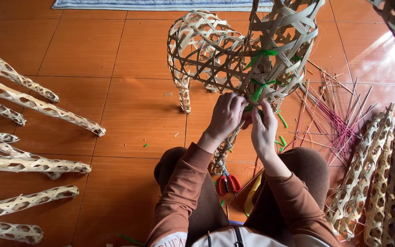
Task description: Assembling bamboo animal sculptures by securing strips with plastic ties and trimming them with scissors.
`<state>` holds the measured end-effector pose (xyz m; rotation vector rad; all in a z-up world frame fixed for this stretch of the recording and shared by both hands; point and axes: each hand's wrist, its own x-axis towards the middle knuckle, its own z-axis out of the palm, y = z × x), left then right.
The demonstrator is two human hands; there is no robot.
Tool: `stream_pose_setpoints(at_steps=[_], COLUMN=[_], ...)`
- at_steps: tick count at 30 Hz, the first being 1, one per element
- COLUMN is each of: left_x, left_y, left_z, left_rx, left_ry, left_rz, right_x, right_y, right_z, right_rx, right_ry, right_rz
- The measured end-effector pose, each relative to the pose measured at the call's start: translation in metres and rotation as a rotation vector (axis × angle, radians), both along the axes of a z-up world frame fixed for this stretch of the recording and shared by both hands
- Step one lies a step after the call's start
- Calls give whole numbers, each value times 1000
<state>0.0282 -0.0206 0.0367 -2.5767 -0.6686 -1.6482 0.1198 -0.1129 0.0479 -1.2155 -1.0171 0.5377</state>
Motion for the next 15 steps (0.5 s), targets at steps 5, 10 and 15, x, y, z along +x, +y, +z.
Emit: stream_pose_setpoints(at_steps=[5, 10, 15], left_x=[7, 4, 5], left_y=[5, 4, 2], left_z=[-16, -13, -14], left_rx=[2, -45, -38], left_ry=[6, 6, 55], left_rz=[3, 3, 28], right_x=[-3, -17, -2], right_y=[1, -8, -18], right_z=[-18, 0, -17], right_rx=[71, 197, 69], right_ry=[86, 115, -104], right_rz=[32, 70, -87])
